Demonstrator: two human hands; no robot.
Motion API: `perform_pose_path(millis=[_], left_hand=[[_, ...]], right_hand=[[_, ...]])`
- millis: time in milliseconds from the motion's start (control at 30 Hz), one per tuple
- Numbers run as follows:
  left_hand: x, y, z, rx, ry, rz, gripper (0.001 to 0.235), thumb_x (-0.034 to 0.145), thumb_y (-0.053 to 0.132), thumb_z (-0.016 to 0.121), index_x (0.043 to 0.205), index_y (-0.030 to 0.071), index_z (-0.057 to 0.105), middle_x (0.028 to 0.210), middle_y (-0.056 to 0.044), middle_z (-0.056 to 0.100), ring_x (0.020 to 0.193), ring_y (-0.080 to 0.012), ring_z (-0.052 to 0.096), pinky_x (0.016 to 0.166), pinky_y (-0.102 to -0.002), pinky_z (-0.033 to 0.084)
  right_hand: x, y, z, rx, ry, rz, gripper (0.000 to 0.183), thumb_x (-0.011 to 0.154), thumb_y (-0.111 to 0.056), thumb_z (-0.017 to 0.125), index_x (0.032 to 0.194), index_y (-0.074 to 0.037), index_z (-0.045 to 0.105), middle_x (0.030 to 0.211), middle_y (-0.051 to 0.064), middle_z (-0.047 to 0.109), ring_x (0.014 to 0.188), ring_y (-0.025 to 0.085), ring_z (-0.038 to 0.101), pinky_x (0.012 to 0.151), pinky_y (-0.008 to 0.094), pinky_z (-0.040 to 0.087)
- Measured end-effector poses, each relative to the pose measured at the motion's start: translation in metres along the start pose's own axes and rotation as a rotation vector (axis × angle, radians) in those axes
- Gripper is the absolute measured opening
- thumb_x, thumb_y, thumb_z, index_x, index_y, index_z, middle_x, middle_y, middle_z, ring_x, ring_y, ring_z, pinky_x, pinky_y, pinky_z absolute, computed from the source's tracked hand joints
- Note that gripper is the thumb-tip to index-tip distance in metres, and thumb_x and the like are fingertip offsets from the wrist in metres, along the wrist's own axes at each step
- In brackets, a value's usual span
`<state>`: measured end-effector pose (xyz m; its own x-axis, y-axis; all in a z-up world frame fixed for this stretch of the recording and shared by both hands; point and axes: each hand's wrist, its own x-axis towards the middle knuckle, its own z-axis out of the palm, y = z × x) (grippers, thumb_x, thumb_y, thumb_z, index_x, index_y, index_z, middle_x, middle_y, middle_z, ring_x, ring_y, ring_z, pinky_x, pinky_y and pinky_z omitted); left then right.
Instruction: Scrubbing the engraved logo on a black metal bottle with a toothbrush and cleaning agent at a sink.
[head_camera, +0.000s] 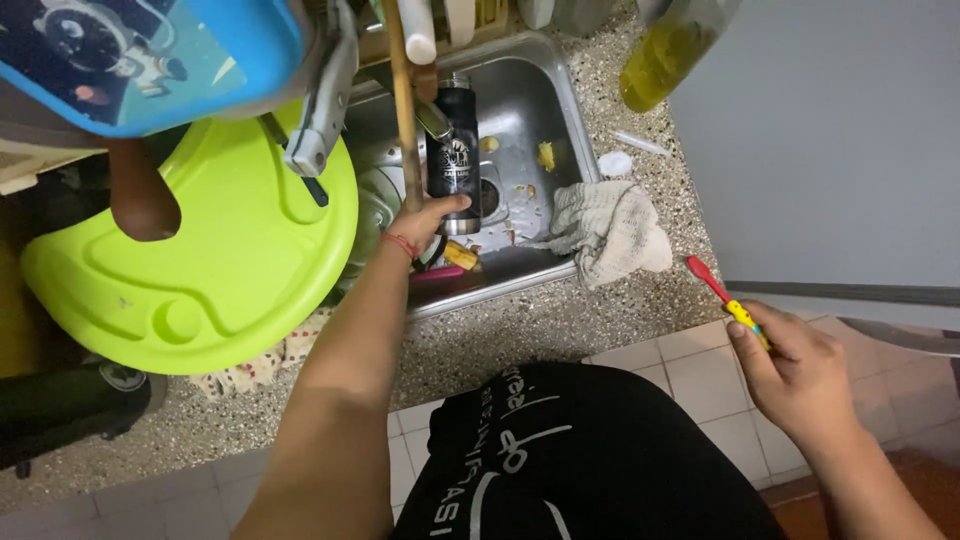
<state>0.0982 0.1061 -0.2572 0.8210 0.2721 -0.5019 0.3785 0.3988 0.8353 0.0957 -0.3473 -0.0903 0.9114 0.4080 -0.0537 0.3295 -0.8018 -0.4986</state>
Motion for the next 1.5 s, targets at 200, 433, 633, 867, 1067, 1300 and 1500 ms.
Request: perform_pose_path(millis=[200, 433, 633, 867, 1067, 1300, 1500], left_hand=[[0.024, -0.025, -0.011, -0.026, -0.041, 0.046, 0.101, 0.064, 0.014, 0.083, 0.15, 0.017, 0.032, 0.14, -0.009, 0.056, 0.13, -0.0259, 0.053, 0.114, -0.047, 0.037], [0.022, -0.015, -0.013, 0.017, -0.018, 0.025, 0.114, 0.059, 0.016, 0.082, 0.156, 0.012, 0.022, 0.151, -0.013, 0.045, 0.14, -0.0291, 0.043, 0.119, -0.048, 0.026], [0.018, -0.028, -0.013, -0.074, -0.054, -0.057, 0.113, 0.06, 0.006, 0.08, 0.156, 0.019, 0.022, 0.134, -0.017, 0.06, 0.123, -0.0308, 0.059, 0.107, -0.051, 0.045], [0.006, -0.03, -0.011, -0.124, -0.05, -0.114, 0.108, 0.059, 0.0, 0.08, 0.153, 0.02, 0.031, 0.136, -0.016, 0.058, 0.126, -0.0304, 0.056, 0.107, -0.051, 0.046], [-0.013, -0.016, 0.008, -0.058, -0.106, -0.078, 0.098, 0.059, 0.001, 0.079, 0.148, 0.016, 0.039, 0.128, -0.015, 0.062, 0.114, -0.0286, 0.062, 0.095, -0.045, 0.054], [-0.045, 0.003, 0.062, -0.083, -0.116, 0.271, 0.106, 0.047, -0.004, 0.092, 0.144, 0.012, 0.052, 0.122, -0.013, 0.065, 0.109, -0.0223, 0.062, 0.092, -0.035, 0.056], [-0.063, 0.057, 0.092, -0.08, -0.26, 0.475, 0.113, 0.05, -0.003, 0.094, 0.15, 0.005, 0.042, 0.131, -0.018, 0.062, 0.118, -0.023, 0.059, 0.102, -0.036, 0.053]], right_hand=[[0.002, 0.014, 0.011, -0.02, -0.006, -0.1, 0.028, 0.098, -0.018, 0.06, 0.123, -0.008, 0.068, 0.105, 0.008, 0.073, 0.088, 0.025, 0.066, 0.082, 0.036, 0.048], [0.002, 0.016, 0.018, -0.038, -0.007, -0.083, 0.029, 0.096, -0.019, 0.062, 0.122, -0.01, 0.069, 0.109, 0.009, 0.073, 0.091, 0.026, 0.067, 0.083, 0.038, 0.051], [0.002, 0.012, 0.018, 0.002, -0.022, -0.077, 0.029, 0.096, -0.018, 0.062, 0.123, -0.007, 0.068, 0.109, 0.011, 0.073, 0.091, 0.026, 0.068, 0.083, 0.036, 0.05], [-0.003, 0.02, 0.026, -0.011, -0.021, -0.052, 0.029, 0.096, -0.021, 0.063, 0.122, -0.009, 0.068, 0.102, 0.01, 0.073, 0.085, 0.025, 0.068, 0.078, 0.036, 0.051], [0.0, 0.008, 0.023, -0.01, -0.061, -0.019, 0.027, 0.096, -0.023, 0.061, 0.118, -0.008, 0.068, 0.098, 0.008, 0.073, 0.08, 0.024, 0.067, 0.075, 0.036, 0.05], [0.008, 0.008, 0.035, 0.206, 0.017, 0.067, 0.013, 0.098, -0.02, 0.06, 0.104, -0.017, 0.071, 0.073, 0.016, 0.068, 0.077, 0.043, 0.068, 0.069, 0.048, 0.052], [0.015, -0.007, 0.026, 0.268, 0.02, 0.08, 0.012, 0.096, -0.02, 0.059, 0.098, -0.014, 0.07, 0.068, 0.017, 0.068, 0.071, 0.044, 0.067, 0.067, 0.048, 0.052]])
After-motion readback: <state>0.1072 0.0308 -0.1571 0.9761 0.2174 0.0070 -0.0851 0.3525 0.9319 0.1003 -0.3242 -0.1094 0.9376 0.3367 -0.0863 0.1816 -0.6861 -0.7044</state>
